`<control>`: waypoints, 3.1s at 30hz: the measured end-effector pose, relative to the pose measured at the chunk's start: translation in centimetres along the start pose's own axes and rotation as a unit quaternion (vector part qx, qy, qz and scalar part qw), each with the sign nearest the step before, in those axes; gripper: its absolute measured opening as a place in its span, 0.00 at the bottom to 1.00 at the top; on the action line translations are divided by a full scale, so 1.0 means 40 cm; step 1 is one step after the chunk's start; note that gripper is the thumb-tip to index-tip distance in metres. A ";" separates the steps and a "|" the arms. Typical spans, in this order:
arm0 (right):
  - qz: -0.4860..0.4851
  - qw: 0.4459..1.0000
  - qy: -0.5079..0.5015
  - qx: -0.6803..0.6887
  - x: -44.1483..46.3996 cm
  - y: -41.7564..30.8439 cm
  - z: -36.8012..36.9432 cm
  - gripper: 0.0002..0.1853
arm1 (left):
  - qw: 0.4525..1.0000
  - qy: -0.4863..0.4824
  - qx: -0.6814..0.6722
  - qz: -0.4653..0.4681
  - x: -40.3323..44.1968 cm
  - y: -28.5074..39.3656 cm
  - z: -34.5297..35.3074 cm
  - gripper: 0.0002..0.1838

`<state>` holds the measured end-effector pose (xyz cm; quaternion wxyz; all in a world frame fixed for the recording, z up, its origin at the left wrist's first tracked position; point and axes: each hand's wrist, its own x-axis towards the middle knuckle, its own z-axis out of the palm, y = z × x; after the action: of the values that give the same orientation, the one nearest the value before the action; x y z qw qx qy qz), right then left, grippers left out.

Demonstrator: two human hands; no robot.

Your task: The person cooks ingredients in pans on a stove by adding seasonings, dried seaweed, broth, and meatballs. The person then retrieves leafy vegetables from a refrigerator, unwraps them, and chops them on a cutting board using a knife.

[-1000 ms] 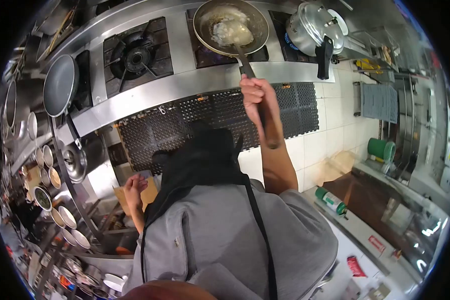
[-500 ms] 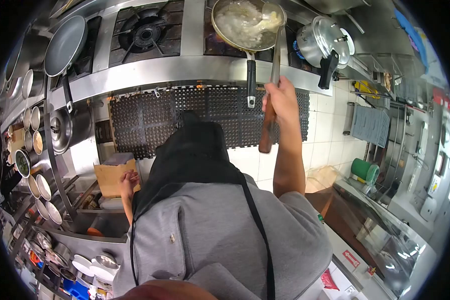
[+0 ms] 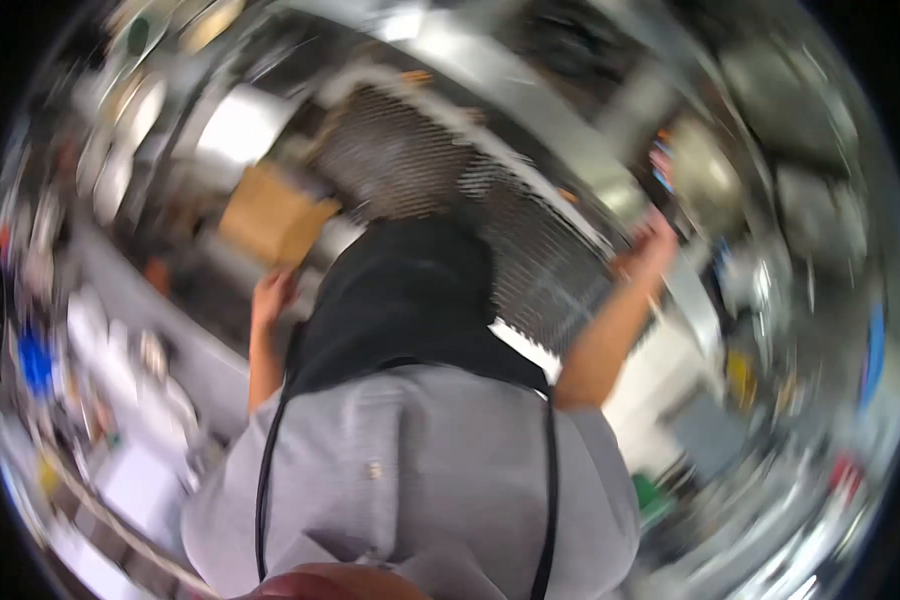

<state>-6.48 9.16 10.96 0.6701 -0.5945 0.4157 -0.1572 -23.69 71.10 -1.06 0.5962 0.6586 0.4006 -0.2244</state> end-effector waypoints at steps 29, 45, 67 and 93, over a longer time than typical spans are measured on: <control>-0.002 0.535 -0.763 -0.362 -1.753 1.336 1.591 0.19 | 0.691 0.652 0.310 0.043 -0.072 0.017 -0.375 0.08; 0.089 0.168 -0.914 -0.359 -0.925 0.747 1.172 0.17 | 0.713 0.651 0.224 0.130 -0.118 0.070 -0.346 0.12; -0.320 0.494 -0.802 -0.103 -0.979 0.069 1.237 0.10 | 0.911 -0.004 -0.286 0.296 -0.083 0.159 -0.272 0.20; -0.365 0.148 -0.914 -0.101 -1.128 0.223 1.067 0.09 | 0.836 -0.144 -0.404 0.344 -0.042 0.170 -0.309 0.18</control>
<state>-4.57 71.56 17.14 0.3613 -0.4513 -0.7516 0.3176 -21.50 82.82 6.71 0.8988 0.4150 0.1132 0.0847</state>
